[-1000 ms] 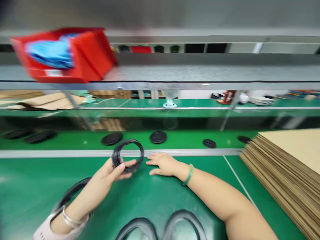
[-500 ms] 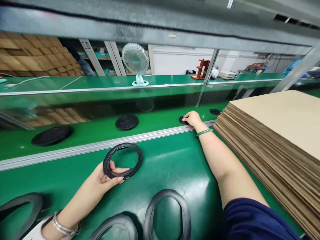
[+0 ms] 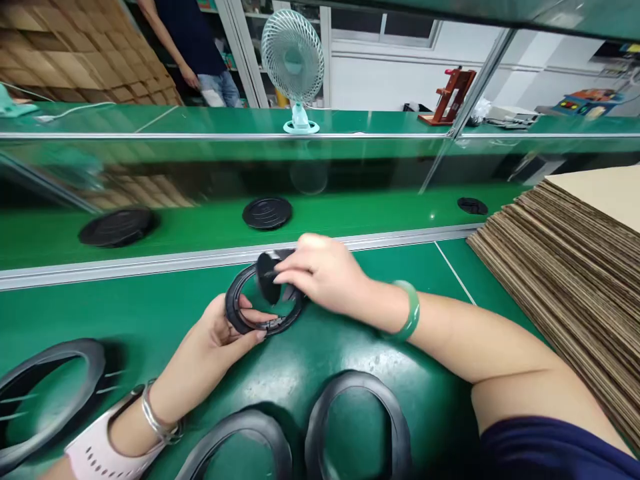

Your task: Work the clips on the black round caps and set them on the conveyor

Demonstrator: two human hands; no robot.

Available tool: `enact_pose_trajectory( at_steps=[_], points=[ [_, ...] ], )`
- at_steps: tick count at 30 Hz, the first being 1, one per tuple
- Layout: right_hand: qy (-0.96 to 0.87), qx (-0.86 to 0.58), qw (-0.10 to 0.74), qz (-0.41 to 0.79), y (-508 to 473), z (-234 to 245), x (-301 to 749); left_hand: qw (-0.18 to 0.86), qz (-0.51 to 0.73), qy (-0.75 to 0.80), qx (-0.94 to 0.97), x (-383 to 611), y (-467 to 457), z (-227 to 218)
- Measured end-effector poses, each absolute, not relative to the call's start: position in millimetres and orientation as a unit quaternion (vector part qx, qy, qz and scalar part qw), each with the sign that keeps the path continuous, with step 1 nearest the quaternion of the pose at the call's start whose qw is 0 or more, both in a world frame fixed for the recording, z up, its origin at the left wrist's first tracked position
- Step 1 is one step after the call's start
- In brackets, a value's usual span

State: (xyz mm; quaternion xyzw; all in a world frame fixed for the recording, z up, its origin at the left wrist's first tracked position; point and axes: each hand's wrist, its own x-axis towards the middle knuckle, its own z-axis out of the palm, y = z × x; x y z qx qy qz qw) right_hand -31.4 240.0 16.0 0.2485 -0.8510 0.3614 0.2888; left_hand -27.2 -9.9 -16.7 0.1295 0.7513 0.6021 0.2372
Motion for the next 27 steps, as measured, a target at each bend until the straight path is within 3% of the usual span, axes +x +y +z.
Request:
enact_pose_trajectory(
  at_steps=[7, 27],
  points=[
    [-0.836, 0.371, 0.375, 0.150, 206.2, -4.7, -25.2, 0.222, 0.618, 0.747, 0.101, -27.7, -9.3, -18.7],
    [-0.827, 0.397, 0.376, 0.130, 205.7, -10.3, -24.1, 0.214, 0.575, 0.783, 0.103, -24.2, -8.6, -15.9]
  ],
)
